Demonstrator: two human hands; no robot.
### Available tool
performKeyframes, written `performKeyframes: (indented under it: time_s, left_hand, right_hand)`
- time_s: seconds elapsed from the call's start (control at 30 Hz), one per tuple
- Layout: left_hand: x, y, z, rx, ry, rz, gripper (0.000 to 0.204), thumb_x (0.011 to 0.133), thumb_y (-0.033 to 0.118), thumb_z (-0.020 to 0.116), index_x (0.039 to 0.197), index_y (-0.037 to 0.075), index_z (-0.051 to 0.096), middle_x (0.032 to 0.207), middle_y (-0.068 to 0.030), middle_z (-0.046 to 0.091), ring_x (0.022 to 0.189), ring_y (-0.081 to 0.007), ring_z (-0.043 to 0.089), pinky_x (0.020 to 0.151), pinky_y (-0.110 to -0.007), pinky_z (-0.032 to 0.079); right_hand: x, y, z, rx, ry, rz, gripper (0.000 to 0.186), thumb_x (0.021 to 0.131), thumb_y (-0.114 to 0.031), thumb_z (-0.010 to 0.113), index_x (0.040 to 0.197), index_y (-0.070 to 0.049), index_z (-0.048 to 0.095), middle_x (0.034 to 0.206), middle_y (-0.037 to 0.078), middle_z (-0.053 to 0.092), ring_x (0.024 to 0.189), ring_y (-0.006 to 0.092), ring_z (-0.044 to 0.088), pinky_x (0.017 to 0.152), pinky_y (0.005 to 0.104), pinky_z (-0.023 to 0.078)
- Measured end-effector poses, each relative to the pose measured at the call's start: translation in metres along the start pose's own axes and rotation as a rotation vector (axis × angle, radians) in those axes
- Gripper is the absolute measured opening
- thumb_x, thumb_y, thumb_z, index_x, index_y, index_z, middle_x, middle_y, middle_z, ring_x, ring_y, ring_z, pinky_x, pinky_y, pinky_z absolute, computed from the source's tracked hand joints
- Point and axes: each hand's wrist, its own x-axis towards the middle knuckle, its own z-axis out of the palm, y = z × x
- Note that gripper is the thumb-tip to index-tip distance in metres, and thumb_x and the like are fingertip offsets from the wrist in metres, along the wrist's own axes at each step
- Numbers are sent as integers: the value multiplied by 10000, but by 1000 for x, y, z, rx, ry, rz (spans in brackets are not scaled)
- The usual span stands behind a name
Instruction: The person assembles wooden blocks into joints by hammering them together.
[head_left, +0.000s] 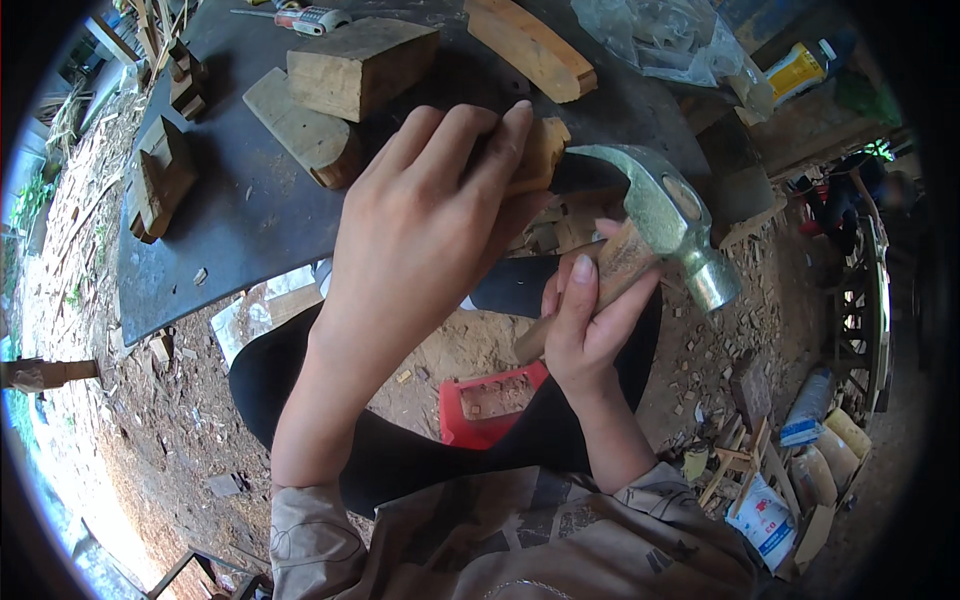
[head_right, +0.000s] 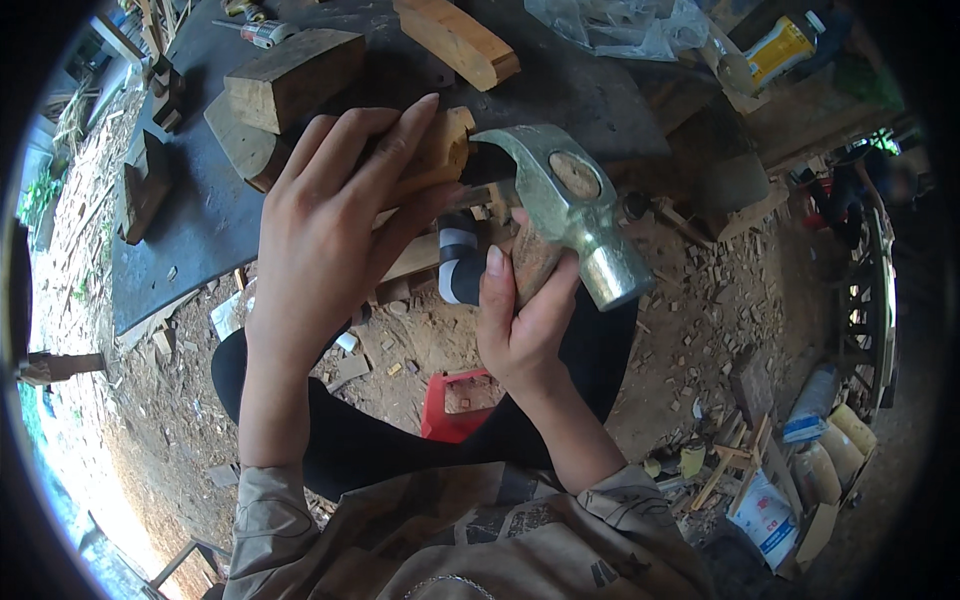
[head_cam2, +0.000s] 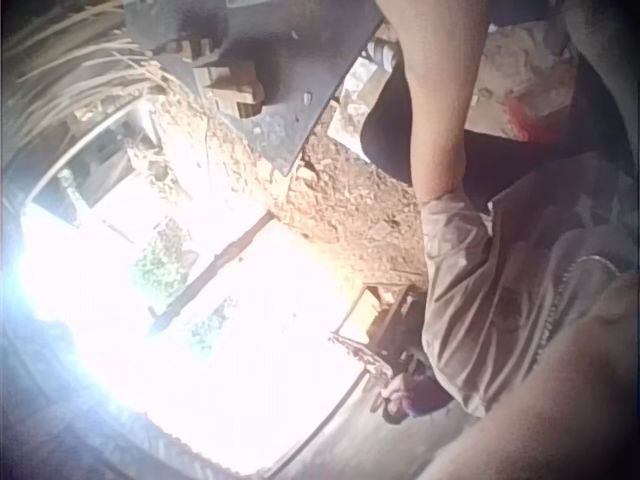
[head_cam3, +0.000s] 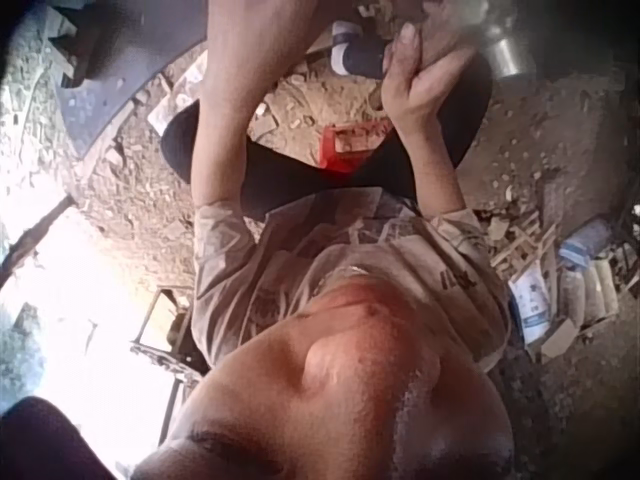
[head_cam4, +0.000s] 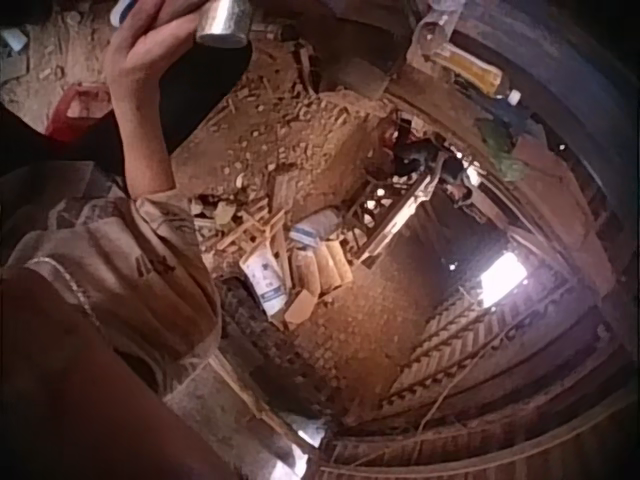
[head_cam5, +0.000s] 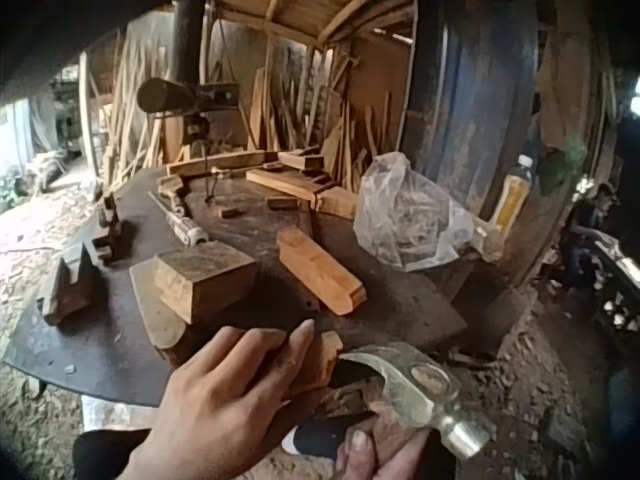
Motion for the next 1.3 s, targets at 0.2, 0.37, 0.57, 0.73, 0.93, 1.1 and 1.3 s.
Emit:
performKeyframes:
  time_s: [0.2, 0.37, 0.57, 0.73, 0.93, 1.1, 1.3]
  left_hand:
    - [-1, -1, 1, 57, -34, 8, 708, 709, 246, 870, 1371, 103, 665, 1094, -49, 651, 920, -245, 634, 801, -367, 558]
    - [-2, -1, 1, 87, -48, -28, 828, 606, 201, 881, 1402, 161, 656, 1103, -36, 646, 905, -241, 623, 796, -369, 558]
    - [-2, 1, 1, 68, -39, -46, 817, 604, 168, 877, 1392, 176, 662, 1103, -25, 646, 908, -237, 621, 796, -365, 562]
    - [-5, 0, 1, 43, -51, -50, 822, 594, 144, 876, 1386, 179, 661, 1118, -22, 642, 920, -234, 624, 802, -362, 569]
    - [-8, -4, 5, 52, -6, -9, 837, 568, 146, 869, 1378, 137, 656, 1134, -26, 639, 941, -231, 629, 814, -356, 571]
    - [-9, -7, 8, 58, 13, 15, 843, 544, 151, 860, 1362, 115, 661, 1132, -27, 645, 940, -226, 633, 809, -350, 574]
    - [-7, -11, 15, 83, 67, 49, 814, 520, 172, 850, 1317, 113, 694, 1099, -10, 671, 884, -202, 649, 752, -331, 583]
  right_hand:
    - [4, -2, -6, 155, 5, 52, 330, 1088, -121, 450, 1370, 17, 347, 862, 60, 488, 653, 71, 472, 509, 221, 426]
    - [14, -32, -31, 1, -128, 185, 431, 1054, -92, 542, 1405, 80, 360, 1097, 184, 586, 865, 262, 649, 768, 358, 520]
    - [33, -67, -43, -60, -120, 265, 374, 1069, -115, 533, 1392, 33, 418, 1113, 152, 600, 841, 211, 588, 679, 308, 458]
    - [44, -75, -50, -115, -192, 329, 308, 1086, -106, 482, 1375, -5, 452, 1072, 39, 560, 634, 22, 458, 464, 188, 382]
    - [40, -64, -46, -201, -161, 196, 270, 1096, -129, 465, 1336, -5, 464, 840, 40, 519, 612, 36, 449, 465, 195, 384]
    - [22, -52, -26, 170, -101, 337, 239, 1100, -122, 428, 1311, -9, 427, 825, 51, 494, 617, 66, 458, 484, 213, 414]
    - [16, -24, -6, 198, -21, 154, 246, 1093, -100, 432, 1305, 17, 387, 816, 58, 488, 617, 80, 454, 502, 225, 442]
